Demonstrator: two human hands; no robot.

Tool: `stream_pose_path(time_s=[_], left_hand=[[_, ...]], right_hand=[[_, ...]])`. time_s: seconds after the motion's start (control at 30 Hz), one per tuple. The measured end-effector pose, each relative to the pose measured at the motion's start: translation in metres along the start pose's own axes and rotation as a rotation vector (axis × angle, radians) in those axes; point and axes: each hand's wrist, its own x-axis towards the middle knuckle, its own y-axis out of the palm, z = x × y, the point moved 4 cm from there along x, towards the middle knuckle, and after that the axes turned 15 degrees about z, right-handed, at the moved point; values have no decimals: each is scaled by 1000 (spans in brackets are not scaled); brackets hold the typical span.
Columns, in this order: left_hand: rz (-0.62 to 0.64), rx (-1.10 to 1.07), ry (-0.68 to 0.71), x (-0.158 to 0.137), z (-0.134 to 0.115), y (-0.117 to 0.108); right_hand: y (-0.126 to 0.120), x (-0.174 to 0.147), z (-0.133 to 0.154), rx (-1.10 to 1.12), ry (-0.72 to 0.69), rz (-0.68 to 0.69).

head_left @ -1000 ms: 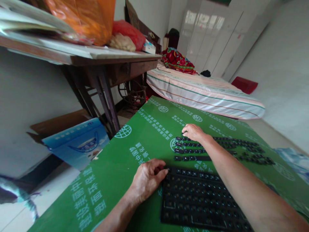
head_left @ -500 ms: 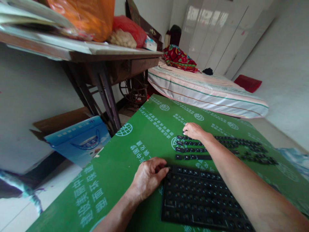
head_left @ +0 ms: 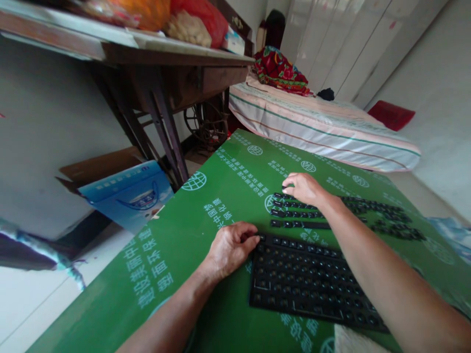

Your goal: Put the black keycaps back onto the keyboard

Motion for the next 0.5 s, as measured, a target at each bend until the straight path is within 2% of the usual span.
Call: stream_pose_path(time_s=[0.07,0.13,0.2,0.33,0.5], left_hand=[[-2,3,1,1,0,0],[-4,14,11,1,0,0],[-3,15,25,1,0,1],[-5,-41,42,1,-1,2],[-9,-123,74,3,3,4]], right_hand=[[3,-26,18,28,-69,-7],[11,-55,40,138,-223,-50],[24,-81,57,210,-301,-85],[50,-109,75,229,-326,-139],[61,-113,84,152,-314,-146]])
